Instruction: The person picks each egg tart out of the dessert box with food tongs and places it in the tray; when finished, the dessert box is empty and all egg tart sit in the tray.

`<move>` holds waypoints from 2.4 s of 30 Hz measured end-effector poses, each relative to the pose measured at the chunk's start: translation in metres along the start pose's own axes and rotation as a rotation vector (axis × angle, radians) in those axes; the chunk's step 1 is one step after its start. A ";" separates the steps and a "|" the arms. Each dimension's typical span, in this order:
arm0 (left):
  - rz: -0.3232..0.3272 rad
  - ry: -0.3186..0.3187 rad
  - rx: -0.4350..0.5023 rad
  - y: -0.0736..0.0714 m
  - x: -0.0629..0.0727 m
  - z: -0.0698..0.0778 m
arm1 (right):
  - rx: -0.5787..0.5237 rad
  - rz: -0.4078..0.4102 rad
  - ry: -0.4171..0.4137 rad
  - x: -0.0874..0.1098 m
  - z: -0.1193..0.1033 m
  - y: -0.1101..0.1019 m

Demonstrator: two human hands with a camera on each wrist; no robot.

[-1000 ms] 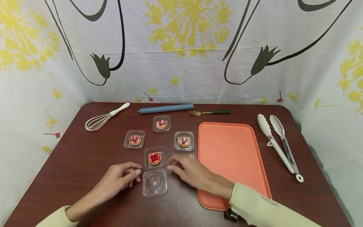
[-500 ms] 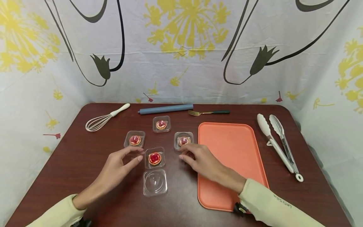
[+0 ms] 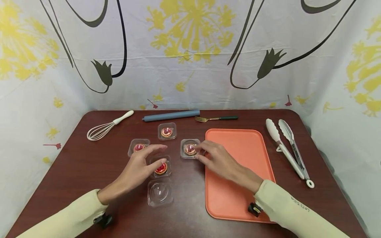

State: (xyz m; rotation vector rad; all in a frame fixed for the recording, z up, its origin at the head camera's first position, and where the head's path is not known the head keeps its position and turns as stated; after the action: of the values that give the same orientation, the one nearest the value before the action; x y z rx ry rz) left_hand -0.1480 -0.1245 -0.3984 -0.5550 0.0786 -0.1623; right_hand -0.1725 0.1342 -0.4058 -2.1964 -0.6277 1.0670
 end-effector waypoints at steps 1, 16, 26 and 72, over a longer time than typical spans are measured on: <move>-0.011 -0.005 0.007 0.002 -0.003 0.000 | 0.011 -0.005 -0.012 0.000 0.000 -0.001; -0.101 -0.042 -0.104 0.028 -0.052 -0.001 | 0.195 -0.078 -0.148 0.002 0.014 -0.002; -0.181 0.063 -0.167 0.050 -0.077 -0.030 | 0.212 -0.150 -0.102 0.001 0.026 0.005; -0.250 0.198 -0.560 0.091 -0.095 -0.038 | 0.248 -0.160 -0.065 -0.004 0.033 0.018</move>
State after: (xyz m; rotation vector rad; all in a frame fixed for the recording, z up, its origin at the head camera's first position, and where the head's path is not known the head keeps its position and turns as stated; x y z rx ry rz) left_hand -0.2345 -0.0515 -0.4756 -1.1074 0.2525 -0.4463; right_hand -0.1993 0.1297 -0.4323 -1.8734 -0.6502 1.0746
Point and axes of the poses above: each hand's wrist, its own x-axis away from the middle knuckle, its own y-axis out of the palm, z = x × y, the point moved 6 cm from there along -x, towards the middle knuckle, and after that the axes turned 14 degrees about -y, right-handed, at the moved point
